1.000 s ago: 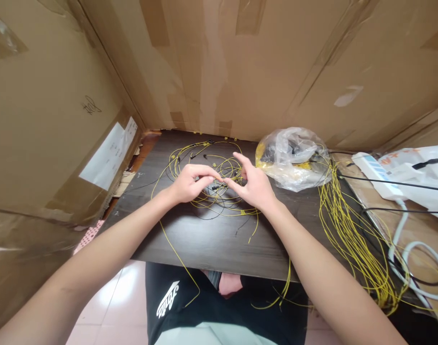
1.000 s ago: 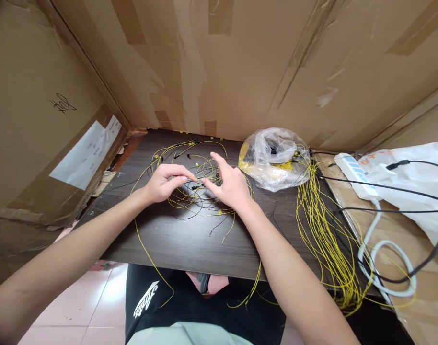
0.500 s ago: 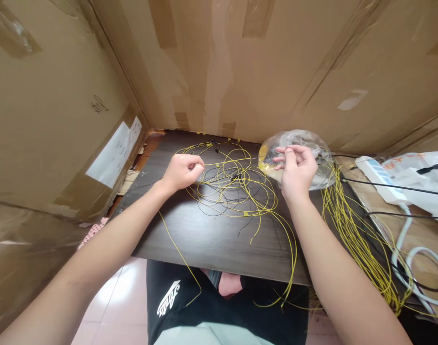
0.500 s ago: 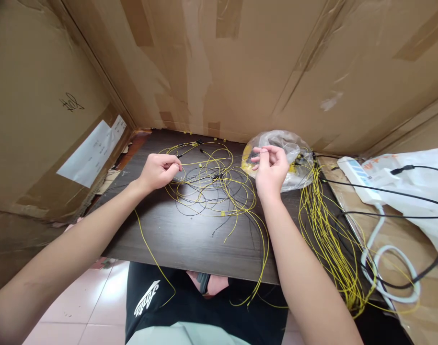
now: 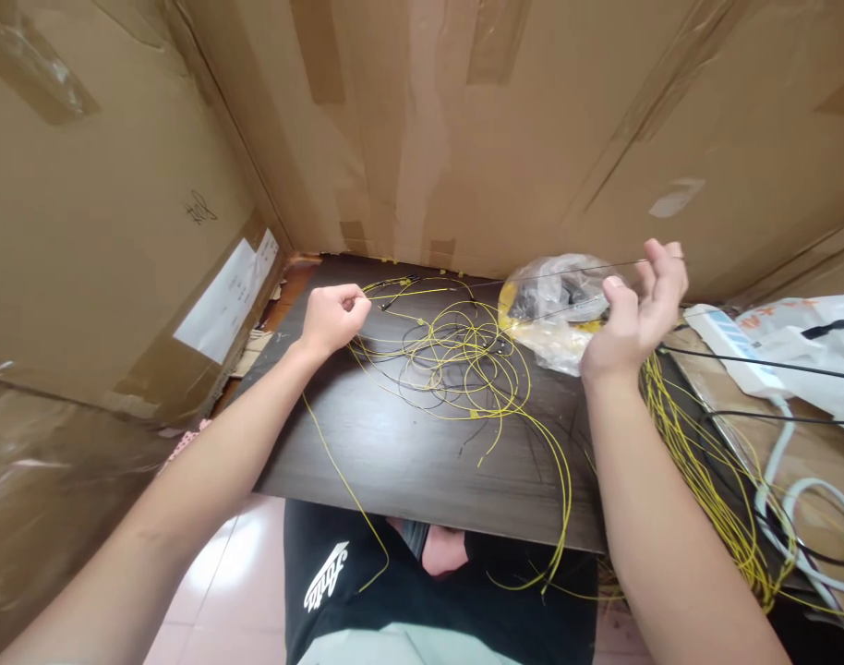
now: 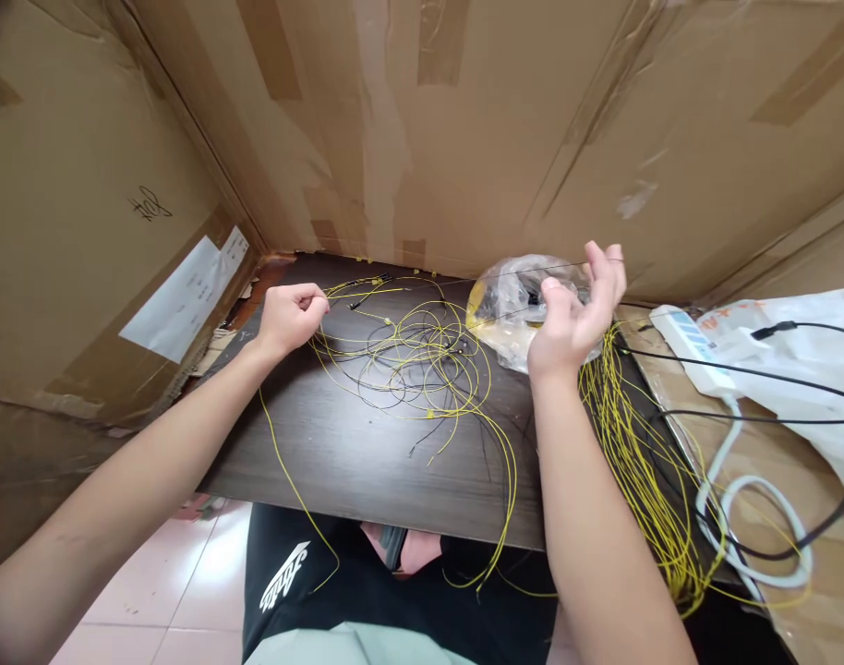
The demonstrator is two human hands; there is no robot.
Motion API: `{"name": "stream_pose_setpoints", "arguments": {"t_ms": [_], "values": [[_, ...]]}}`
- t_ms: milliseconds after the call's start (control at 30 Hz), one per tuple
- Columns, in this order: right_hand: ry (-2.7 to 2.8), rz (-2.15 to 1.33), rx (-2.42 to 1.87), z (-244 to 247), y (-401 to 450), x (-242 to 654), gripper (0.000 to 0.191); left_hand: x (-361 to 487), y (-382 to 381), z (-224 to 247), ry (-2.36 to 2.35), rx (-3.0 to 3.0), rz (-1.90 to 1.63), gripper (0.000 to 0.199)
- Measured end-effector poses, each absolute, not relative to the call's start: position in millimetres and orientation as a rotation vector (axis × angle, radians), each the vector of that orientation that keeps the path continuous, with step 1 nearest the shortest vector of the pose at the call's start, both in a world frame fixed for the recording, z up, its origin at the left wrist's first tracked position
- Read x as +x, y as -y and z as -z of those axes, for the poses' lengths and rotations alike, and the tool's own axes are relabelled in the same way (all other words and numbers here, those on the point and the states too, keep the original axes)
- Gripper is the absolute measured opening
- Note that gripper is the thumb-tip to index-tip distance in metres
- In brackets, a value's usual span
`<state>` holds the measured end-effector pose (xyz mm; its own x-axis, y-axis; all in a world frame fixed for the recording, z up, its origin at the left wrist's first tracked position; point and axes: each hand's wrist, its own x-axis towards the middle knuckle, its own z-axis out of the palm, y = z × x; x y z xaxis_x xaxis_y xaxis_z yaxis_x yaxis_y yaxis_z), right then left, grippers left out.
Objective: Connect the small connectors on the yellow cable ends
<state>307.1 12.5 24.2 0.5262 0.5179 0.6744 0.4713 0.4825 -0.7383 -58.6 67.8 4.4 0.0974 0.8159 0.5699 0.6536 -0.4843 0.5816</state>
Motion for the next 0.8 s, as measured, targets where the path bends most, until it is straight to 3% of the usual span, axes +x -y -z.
{"name": "stream_pose_setpoints", "arguments": {"t_ms": [200, 433, 633, 800], "values": [[1.003, 0.45, -1.389, -5, -25, 339, 0.05, -75, -80, -6, -1.691, 2.043, -1.426, 0.022], [0.549, 0.391, -1.518, 17, -48, 400, 0.043, -103, -99, 0, -1.855, 1.847, -1.633, 0.025], [0.328, 0.353, -1.589, 12, -48, 430, 0.064, -124, -118, 6, -1.958, 1.518, -1.779, 0.026], [0.496, 0.295, -1.513, -2, -37, 389, 0.046, -113, -115, 7, -1.783, 1.603, -1.743, 0.023]]}}
